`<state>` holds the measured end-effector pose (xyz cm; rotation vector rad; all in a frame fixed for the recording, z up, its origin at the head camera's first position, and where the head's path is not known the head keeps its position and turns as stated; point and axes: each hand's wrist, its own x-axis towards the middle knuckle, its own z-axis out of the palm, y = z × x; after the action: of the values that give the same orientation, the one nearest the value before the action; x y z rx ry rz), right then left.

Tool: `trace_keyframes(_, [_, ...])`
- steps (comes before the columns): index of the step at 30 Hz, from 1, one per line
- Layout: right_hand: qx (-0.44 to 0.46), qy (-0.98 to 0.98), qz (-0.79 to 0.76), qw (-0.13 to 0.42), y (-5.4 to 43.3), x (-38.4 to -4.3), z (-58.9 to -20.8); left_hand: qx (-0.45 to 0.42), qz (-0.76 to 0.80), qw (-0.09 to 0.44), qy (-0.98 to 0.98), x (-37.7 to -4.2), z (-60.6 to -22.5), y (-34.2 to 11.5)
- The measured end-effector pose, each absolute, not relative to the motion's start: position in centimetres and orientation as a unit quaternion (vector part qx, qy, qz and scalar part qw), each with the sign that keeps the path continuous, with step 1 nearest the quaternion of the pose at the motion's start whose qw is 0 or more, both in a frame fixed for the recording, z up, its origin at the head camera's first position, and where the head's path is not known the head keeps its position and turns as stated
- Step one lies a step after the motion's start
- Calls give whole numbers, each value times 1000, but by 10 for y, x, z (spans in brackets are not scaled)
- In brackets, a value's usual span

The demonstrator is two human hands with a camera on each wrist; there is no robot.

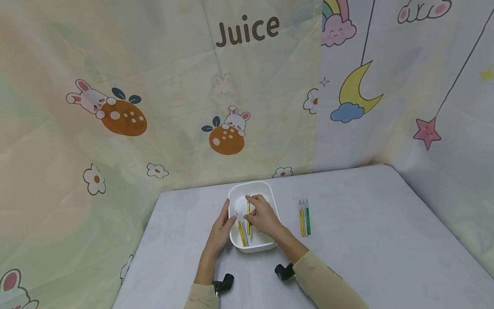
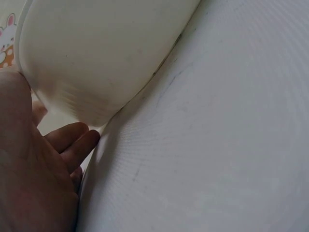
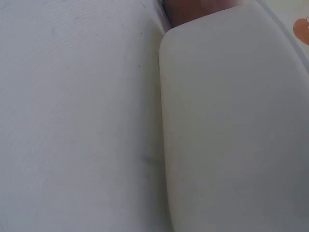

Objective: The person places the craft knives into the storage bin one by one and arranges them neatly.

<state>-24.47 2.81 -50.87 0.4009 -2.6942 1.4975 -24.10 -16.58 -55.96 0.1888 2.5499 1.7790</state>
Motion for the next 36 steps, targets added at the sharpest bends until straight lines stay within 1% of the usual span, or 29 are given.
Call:
trace_keyframes(8, [127, -867, 482, 7, 27, -245, -509, 66, 579, 12, 813, -241, -560, -166])
trace_keyframes(14, [121, -864, 488, -10, 27, -245, -508, 63, 582, 17, 811, -239, -555, -165])
trace_keyframes(17, [123, -863, 490, -15, 27, -245, -509, 56, 586, 16, 808, -237, -550, -162])
trace_keyframes(21, [132, -865, 483, -22, 27, -245, -510, 60, 592, 26, 804, -228, -531, -160])
trace_keyframes(24, [143, -870, 470, -32, 27, -246, -511, 60, 592, 24, 803, -225, -526, -159])
trace_keyframes(31, [153, -877, 452, -49, 25, -246, -512, 41, 586, 12, 809, -236, -551, -160])
trace_keyframes(36, [154, -879, 448, -48, 26, -247, -514, 53, 585, 10, 809, -242, -561, -164])
